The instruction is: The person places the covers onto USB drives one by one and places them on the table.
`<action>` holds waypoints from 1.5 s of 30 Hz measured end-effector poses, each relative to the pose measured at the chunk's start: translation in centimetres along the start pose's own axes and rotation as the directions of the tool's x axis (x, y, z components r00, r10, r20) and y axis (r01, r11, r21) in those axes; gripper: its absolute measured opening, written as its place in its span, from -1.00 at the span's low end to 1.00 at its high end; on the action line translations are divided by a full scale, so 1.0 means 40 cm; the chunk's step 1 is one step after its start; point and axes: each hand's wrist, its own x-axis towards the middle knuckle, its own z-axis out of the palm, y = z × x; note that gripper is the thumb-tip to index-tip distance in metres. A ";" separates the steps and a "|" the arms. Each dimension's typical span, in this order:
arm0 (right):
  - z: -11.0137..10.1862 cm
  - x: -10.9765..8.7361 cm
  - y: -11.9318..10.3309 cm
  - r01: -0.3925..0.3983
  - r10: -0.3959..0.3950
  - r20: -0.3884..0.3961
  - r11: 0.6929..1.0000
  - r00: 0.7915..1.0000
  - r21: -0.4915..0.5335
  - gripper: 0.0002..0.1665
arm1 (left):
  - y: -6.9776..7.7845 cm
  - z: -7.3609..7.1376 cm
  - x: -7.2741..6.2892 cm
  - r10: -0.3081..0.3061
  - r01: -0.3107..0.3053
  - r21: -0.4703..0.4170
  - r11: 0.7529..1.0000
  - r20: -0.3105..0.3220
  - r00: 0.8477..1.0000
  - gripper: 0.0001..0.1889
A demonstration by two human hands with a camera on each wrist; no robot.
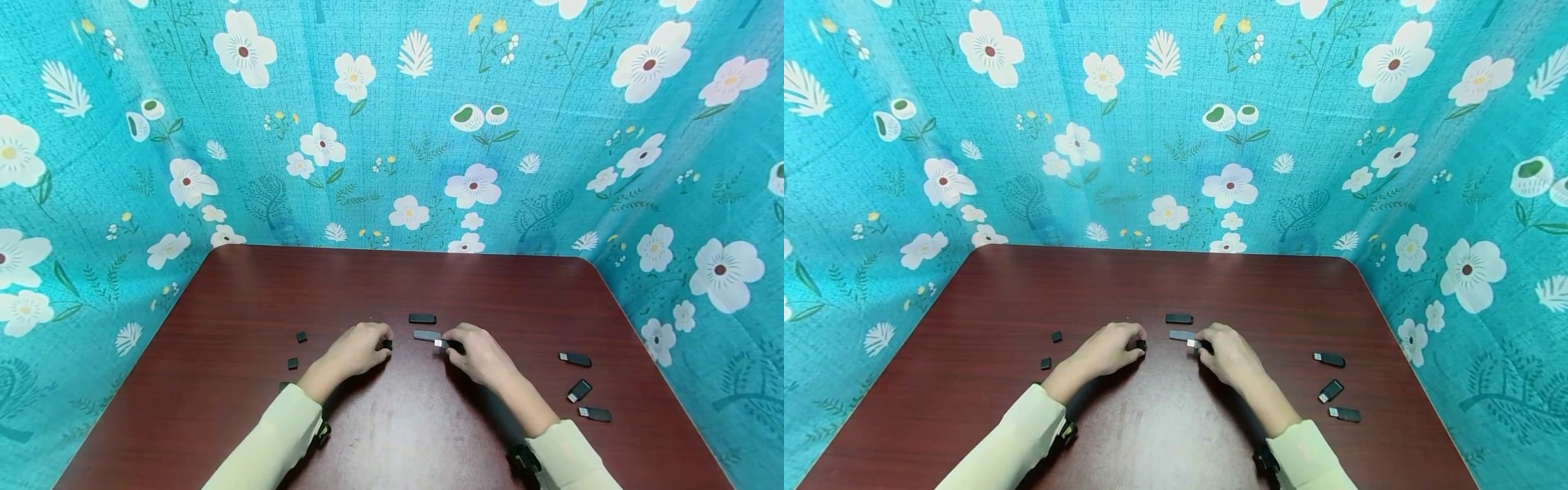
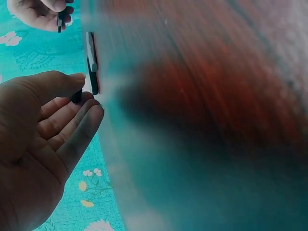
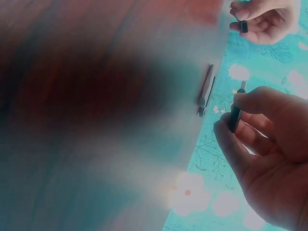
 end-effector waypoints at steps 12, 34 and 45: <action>0.010 0.002 -0.012 0.013 -0.013 0.002 1.000 1.000 0.015 -0.71 | 0.020 0.005 0.008 0.020 -0.019 -0.019 1.000 0.006 1.000 -0.76; 0.028 0.016 -0.049 0.056 -0.057 0.015 0.998 0.998 0.037 -0.73 | 0.061 0.013 0.021 0.086 -0.087 -0.032 0.996 -0.011 0.996 -0.81; 0.034 0.018 -0.058 0.101 -0.101 -0.005 0.995 0.995 0.021 -0.74 | 0.064 0.032 0.030 0.113 -0.113 -0.037 0.993 -0.015 0.993 -0.83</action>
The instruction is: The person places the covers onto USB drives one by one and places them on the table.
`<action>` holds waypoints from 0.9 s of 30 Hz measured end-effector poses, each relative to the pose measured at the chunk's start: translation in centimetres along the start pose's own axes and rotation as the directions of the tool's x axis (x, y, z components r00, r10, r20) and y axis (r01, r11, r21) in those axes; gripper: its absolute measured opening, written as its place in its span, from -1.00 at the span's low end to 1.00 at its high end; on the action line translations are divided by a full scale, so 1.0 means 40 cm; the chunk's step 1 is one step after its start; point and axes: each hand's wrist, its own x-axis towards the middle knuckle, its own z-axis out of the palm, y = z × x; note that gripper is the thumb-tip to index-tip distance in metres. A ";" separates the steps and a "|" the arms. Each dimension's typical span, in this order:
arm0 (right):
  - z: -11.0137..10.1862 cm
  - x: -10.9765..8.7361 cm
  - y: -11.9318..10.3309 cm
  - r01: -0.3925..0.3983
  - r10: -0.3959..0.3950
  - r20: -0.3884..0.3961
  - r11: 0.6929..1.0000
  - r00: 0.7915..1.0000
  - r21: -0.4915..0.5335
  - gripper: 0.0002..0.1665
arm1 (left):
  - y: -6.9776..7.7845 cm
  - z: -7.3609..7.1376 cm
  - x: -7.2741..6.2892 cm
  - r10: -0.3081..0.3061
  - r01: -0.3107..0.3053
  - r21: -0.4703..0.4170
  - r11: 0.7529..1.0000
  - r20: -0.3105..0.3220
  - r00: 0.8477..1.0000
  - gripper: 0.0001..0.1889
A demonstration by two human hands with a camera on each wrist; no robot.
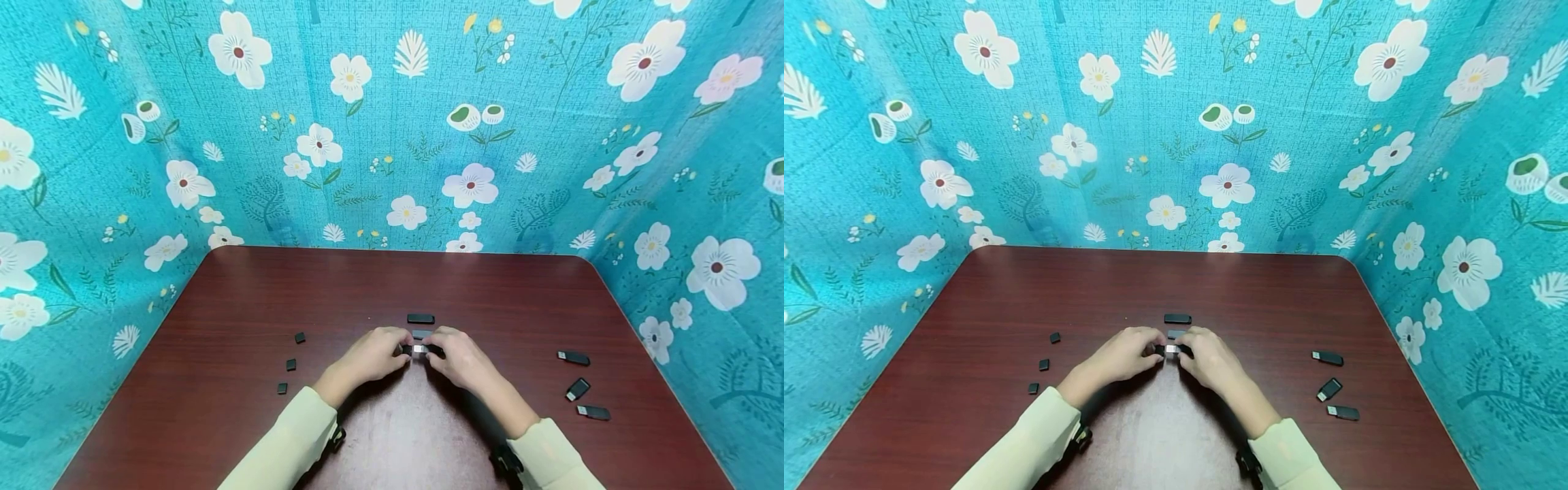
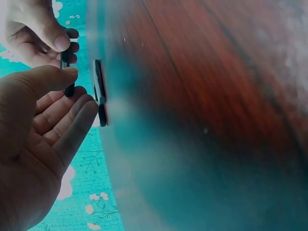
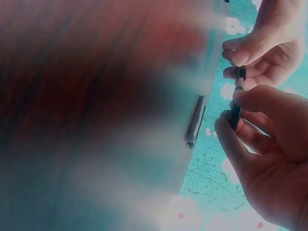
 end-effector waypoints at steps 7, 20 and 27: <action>0.000 -0.003 -0.003 0.000 0.000 0.007 1.000 1.000 0.008 -0.76 | 0.003 0.004 0.003 -0.001 0.001 -0.016 1.000 0.011 1.000 -0.85; 0.003 -0.004 -0.006 -0.030 0.030 0.022 0.999 0.999 0.012 -0.77 | 0.010 0.005 0.007 -0.003 0.003 -0.001 1.000 0.012 1.000 -0.88; 0.003 -0.005 -0.005 -0.004 0.004 0.008 1.000 1.000 0.011 -0.76 | 0.015 0.006 0.008 0.004 -0.004 0.019 1.000 0.005 1.000 -0.89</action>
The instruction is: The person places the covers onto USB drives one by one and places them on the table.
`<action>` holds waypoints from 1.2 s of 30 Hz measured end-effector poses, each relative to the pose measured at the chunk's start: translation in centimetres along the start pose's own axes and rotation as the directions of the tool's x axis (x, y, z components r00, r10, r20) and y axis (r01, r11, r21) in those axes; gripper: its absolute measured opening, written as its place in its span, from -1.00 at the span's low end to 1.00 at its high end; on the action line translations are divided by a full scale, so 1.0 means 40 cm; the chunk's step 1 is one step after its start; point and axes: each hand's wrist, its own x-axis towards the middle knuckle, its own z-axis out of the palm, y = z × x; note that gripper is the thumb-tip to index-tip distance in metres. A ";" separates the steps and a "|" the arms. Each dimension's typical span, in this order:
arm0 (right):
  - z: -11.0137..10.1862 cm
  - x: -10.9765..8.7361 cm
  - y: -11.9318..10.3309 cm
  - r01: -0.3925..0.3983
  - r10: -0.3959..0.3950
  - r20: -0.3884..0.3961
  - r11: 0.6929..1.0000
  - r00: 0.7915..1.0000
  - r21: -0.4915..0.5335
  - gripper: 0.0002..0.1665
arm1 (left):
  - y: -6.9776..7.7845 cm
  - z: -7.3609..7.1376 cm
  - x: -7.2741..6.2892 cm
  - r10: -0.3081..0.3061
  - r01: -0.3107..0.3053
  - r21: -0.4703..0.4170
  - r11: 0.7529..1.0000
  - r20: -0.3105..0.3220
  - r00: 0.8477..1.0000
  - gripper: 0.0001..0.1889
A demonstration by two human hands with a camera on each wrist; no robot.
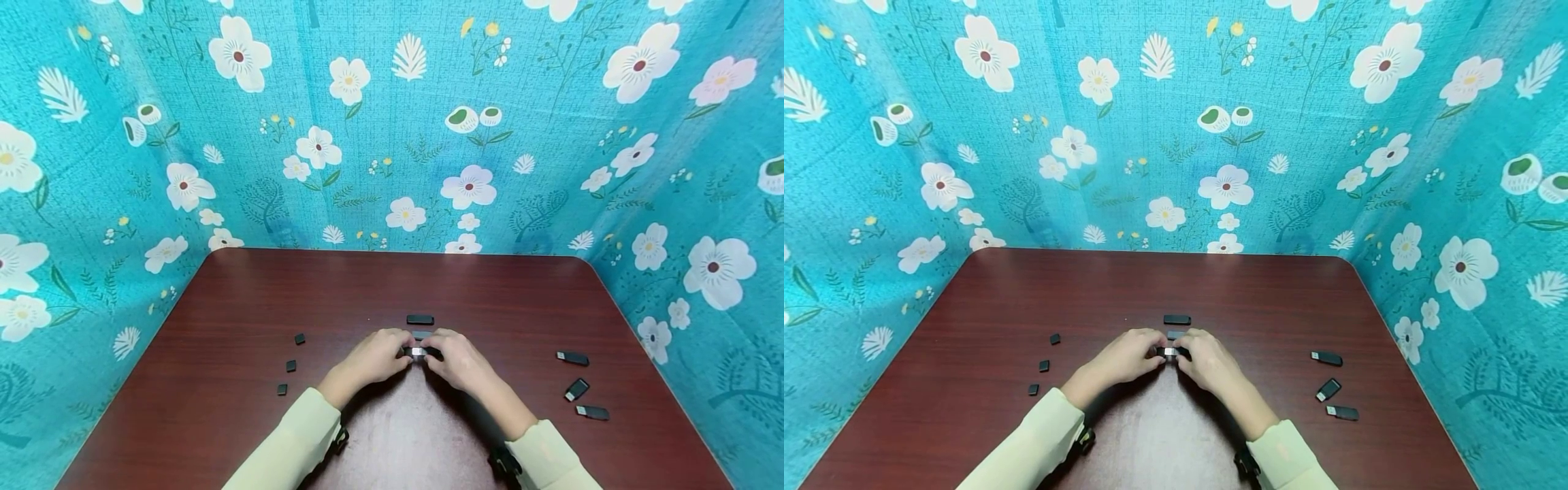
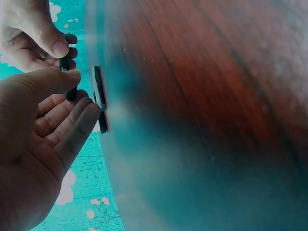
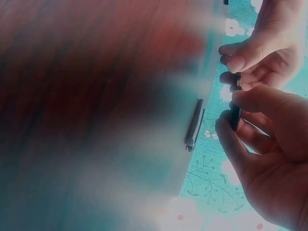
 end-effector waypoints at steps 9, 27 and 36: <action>0.001 0.001 -0.008 -0.022 0.022 0.010 1.000 1.000 0.001 -0.75 | 0.010 -0.003 0.001 0.018 -0.018 -0.017 1.000 -0.013 1.000 -0.85; -0.002 0.001 -0.006 -0.021 0.020 -0.020 1.000 1.000 -0.011 -0.73 | 0.002 0.000 0.011 -0.029 0.025 -0.125 0.992 -0.035 0.999 -0.83; -0.002 0.006 -0.006 0.046 -0.048 -0.053 0.998 0.997 -0.032 -0.73 | 0.004 -0.004 0.004 0.038 -0.040 -0.015 0.999 -0.109 0.993 -0.85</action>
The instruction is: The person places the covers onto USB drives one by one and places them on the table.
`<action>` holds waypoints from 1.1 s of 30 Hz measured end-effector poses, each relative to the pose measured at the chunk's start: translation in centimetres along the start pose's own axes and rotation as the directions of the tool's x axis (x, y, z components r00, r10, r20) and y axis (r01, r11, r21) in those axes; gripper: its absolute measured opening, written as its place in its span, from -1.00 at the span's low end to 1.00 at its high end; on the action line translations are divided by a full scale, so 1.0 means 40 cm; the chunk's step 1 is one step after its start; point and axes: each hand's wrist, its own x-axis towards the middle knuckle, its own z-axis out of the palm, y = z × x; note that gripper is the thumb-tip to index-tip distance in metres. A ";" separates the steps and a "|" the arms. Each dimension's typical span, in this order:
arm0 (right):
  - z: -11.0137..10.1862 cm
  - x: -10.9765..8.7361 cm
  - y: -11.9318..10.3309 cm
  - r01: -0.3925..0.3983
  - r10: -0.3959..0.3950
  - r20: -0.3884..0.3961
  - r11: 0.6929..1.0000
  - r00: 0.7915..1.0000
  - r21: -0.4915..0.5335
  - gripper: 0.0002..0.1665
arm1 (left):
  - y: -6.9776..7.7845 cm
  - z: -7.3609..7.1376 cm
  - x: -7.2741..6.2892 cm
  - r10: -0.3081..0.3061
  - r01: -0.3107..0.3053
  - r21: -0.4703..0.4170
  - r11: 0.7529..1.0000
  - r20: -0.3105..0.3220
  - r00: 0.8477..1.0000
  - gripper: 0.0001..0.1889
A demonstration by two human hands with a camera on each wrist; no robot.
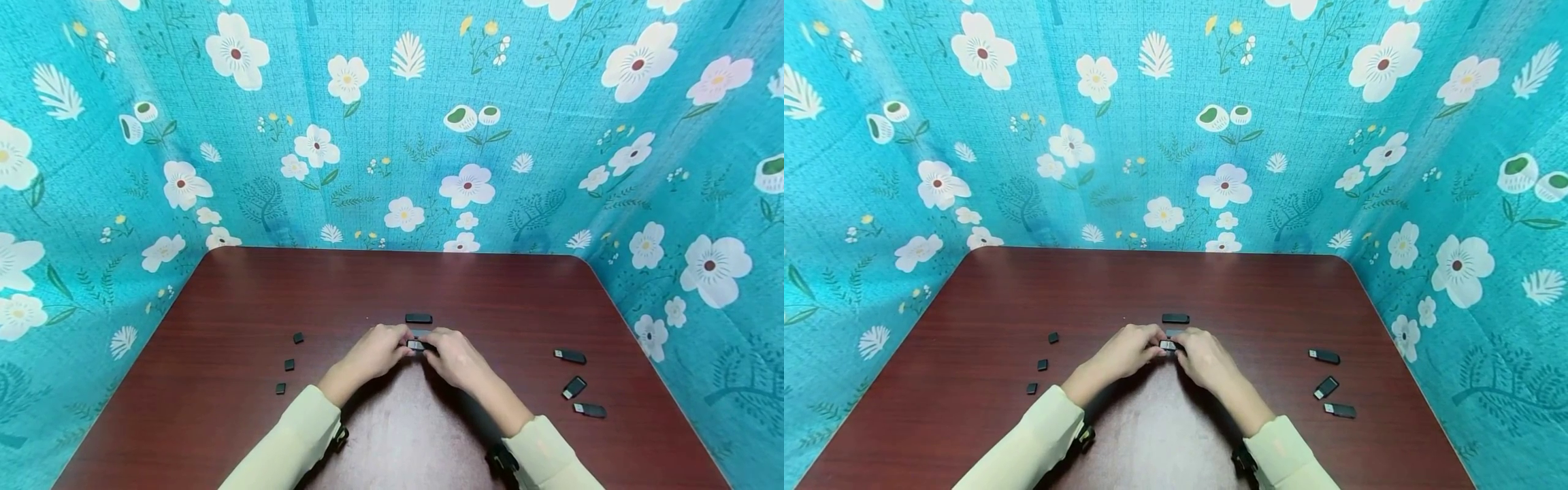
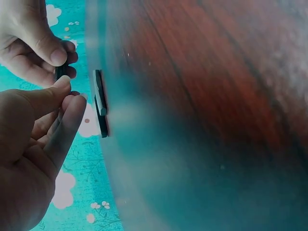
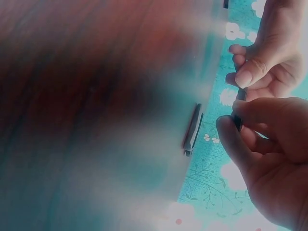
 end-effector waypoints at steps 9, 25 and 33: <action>0.006 0.004 -0.013 0.041 -0.041 0.001 0.996 0.999 -0.080 -0.76 | 0.006 0.002 -0.004 0.056 -0.055 0.071 0.996 -0.018 0.998 -0.85; 0.003 -0.002 -0.004 -0.020 0.022 0.042 0.999 0.999 -0.037 -0.76 | 0.009 0.011 0.017 -0.032 0.026 0.076 0.997 0.083 0.996 -0.84; 0.005 -0.006 0.010 -0.053 0.055 0.052 0.998 0.997 -0.035 -0.75 | 0.014 0.025 0.027 -0.074 0.066 0.085 0.994 0.097 0.993 -0.84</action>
